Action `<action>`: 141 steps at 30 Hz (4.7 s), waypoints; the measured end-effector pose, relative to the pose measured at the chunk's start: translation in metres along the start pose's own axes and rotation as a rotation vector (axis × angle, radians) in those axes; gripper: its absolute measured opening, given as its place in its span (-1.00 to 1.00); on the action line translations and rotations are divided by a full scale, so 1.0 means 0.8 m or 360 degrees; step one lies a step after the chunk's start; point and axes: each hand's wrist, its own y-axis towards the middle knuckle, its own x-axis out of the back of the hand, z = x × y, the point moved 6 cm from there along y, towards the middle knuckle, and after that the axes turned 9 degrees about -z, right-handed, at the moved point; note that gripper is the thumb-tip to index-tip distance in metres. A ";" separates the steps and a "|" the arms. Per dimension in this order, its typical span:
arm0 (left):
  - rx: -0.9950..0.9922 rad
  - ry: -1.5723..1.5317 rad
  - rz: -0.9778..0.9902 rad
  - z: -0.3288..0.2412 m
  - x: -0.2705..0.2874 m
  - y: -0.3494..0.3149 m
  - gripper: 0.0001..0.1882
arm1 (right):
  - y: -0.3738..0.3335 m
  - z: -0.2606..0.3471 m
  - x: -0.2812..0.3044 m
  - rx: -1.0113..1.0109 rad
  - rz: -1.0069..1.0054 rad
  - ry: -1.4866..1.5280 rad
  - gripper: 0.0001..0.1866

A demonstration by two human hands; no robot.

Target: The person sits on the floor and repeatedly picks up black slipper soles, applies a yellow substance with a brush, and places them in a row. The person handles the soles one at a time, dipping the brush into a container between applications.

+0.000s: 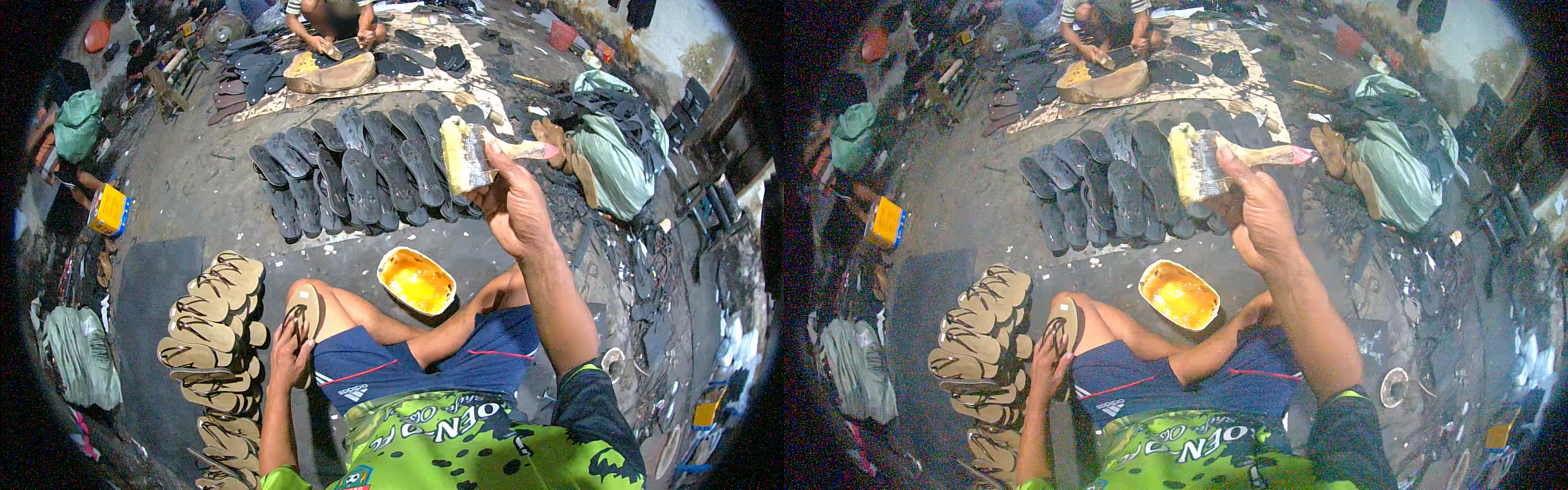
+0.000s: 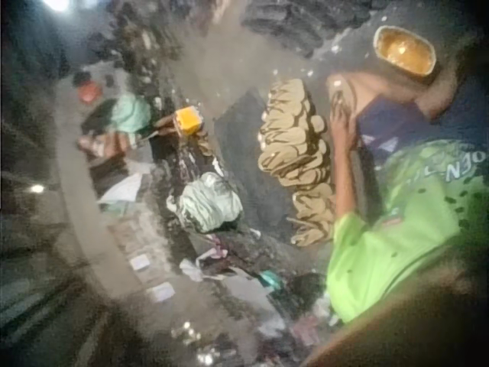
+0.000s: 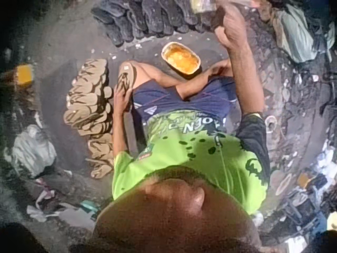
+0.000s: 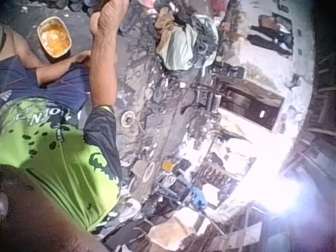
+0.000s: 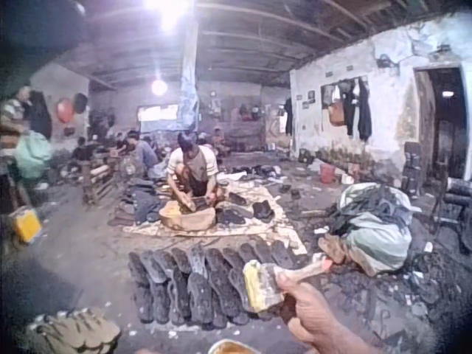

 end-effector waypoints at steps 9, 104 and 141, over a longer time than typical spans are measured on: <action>0.0437 -0.1012 -0.0432 -0.053 0.011 0.041 -0.50 | -0.029 -0.035 -0.010 0.0022 -0.0027 -0.0159 -0.69; 0.0716 -0.3720 0.0247 -0.248 0.005 0.152 -0.47 | -0.222 -0.085 -0.077 0.1443 0.1556 -0.1545 -0.64; 0.0762 -0.3510 -0.0261 -0.216 0.022 0.129 -0.54 | -0.094 -0.093 -0.088 0.1579 0.1212 -0.1404 -0.58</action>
